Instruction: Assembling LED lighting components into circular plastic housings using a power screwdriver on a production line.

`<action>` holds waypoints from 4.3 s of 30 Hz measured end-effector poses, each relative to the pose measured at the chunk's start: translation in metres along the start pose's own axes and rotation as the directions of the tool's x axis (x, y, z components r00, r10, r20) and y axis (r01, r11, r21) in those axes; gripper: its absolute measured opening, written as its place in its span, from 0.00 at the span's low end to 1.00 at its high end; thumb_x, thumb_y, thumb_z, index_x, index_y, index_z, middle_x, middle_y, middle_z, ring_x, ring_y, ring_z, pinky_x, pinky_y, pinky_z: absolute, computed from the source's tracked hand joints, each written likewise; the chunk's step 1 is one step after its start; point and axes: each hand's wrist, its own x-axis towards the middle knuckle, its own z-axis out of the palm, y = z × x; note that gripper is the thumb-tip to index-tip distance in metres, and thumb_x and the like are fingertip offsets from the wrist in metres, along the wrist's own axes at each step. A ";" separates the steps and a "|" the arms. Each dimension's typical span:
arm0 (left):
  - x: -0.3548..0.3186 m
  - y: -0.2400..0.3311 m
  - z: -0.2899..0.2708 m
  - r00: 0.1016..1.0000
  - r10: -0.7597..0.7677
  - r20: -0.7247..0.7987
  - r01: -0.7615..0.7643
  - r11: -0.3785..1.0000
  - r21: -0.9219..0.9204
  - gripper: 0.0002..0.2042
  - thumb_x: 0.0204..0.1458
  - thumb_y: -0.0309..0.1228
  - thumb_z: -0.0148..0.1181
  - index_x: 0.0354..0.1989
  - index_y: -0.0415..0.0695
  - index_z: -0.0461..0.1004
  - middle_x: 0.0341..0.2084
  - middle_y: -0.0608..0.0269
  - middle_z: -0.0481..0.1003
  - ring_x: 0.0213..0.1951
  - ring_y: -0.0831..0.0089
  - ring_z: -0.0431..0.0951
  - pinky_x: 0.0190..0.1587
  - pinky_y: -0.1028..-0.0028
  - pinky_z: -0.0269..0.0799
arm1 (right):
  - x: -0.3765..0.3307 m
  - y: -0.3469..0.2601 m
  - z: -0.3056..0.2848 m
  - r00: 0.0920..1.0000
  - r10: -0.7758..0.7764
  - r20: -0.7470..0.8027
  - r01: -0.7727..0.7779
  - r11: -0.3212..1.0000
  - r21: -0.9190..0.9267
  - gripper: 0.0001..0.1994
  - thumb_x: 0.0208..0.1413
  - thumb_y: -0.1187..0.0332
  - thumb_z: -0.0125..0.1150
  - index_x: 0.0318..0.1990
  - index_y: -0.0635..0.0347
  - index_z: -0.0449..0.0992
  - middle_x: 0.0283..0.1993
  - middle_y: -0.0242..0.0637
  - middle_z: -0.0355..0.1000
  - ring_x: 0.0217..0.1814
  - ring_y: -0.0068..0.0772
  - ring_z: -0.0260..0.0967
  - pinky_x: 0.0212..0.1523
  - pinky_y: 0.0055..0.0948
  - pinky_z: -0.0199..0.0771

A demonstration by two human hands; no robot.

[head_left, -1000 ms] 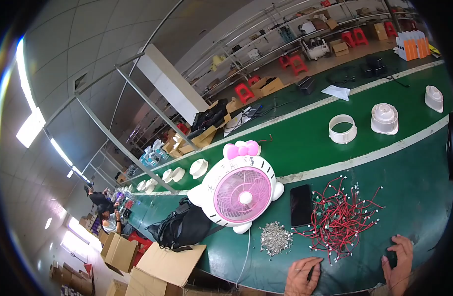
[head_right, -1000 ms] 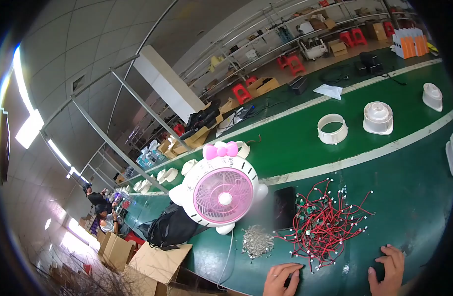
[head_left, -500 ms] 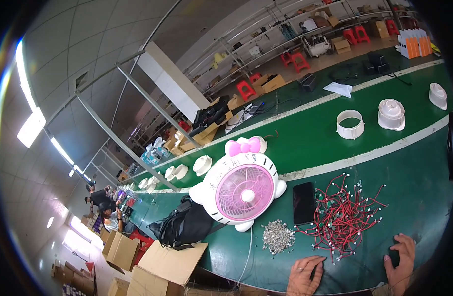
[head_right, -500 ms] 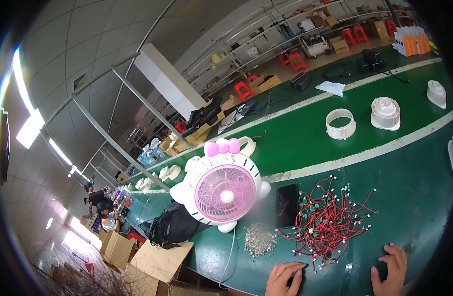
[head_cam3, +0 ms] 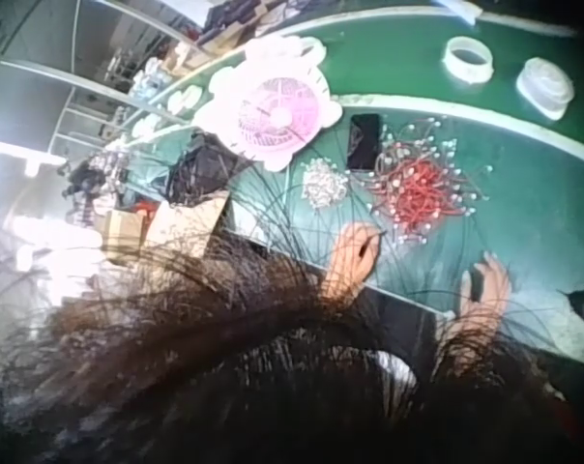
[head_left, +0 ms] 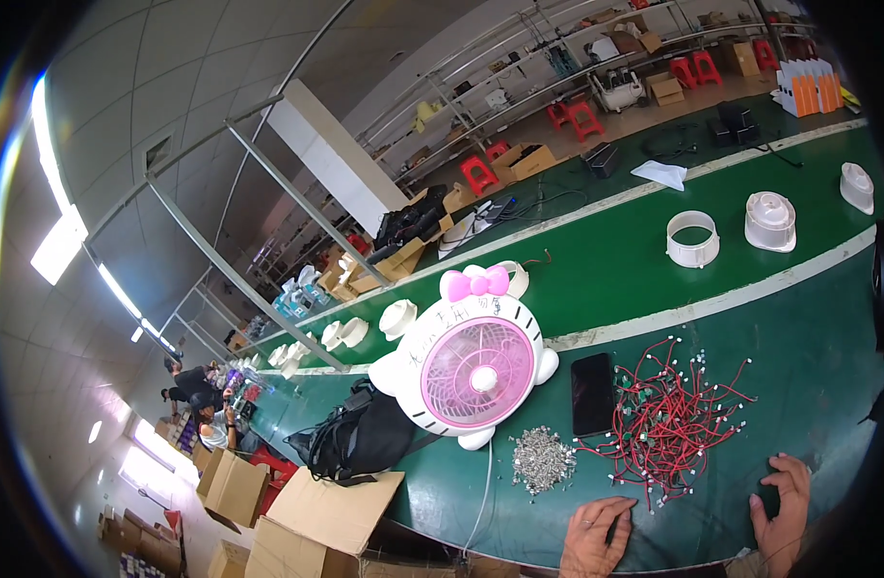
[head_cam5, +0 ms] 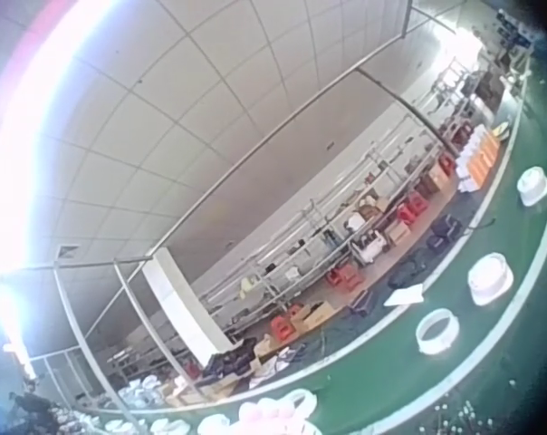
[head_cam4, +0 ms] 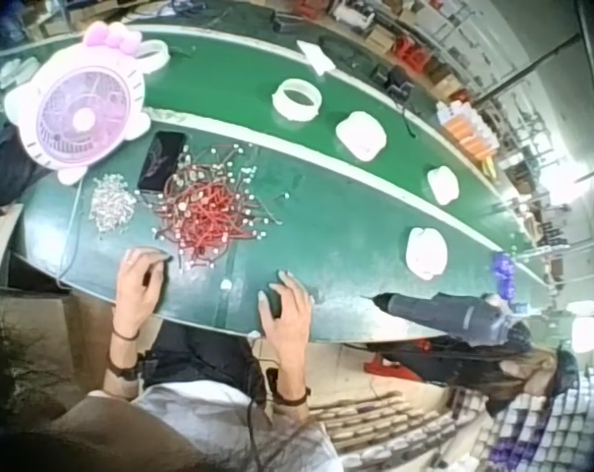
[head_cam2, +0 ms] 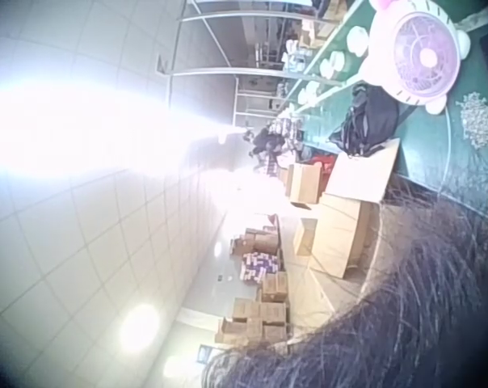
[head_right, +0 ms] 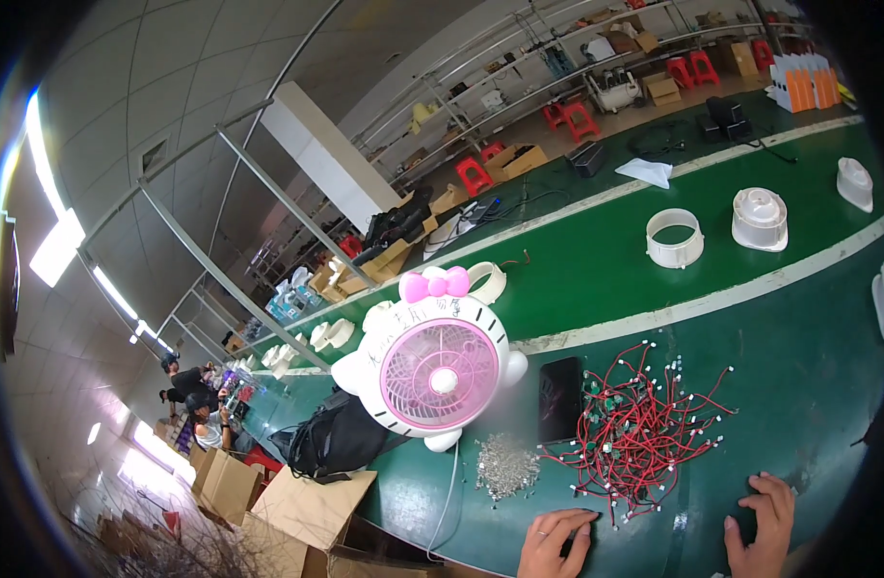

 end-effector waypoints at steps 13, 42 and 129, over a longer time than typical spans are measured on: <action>0.001 0.004 -0.009 0.996 0.072 0.061 -0.072 0.997 -0.001 0.14 0.58 0.24 0.58 0.53 0.41 0.74 0.48 0.56 0.74 0.54 0.54 0.75 0.61 0.56 0.69 | 0.003 -0.007 -0.003 1.000 0.015 -0.013 -0.015 1.000 -0.009 0.14 0.41 0.75 0.67 0.38 0.61 0.72 0.55 0.46 0.69 0.64 0.53 0.64 0.67 0.45 0.59; 0.018 0.027 -0.035 0.994 -0.103 0.021 0.105 0.978 -0.180 0.07 0.59 0.22 0.55 0.41 0.37 0.79 0.37 0.47 0.79 0.41 0.51 0.78 0.48 0.62 0.72 | 0.421 -0.197 0.289 0.699 -0.285 0.656 0.458 0.883 -0.104 0.19 0.50 0.75 0.62 0.52 0.63 0.79 0.69 0.48 0.64 0.67 0.48 0.68 0.62 0.42 0.73; 0.015 0.093 0.084 0.914 0.387 0.121 -0.383 0.922 -0.053 0.09 0.46 0.37 0.74 0.36 0.57 0.83 0.27 0.76 0.68 0.40 0.73 0.71 0.66 0.53 0.48 | 0.077 -0.089 -0.089 0.990 -0.112 -0.082 0.128 0.503 0.855 0.24 0.54 0.60 0.76 0.45 0.61 0.65 0.29 0.37 0.70 0.23 0.27 0.69 0.24 0.27 0.70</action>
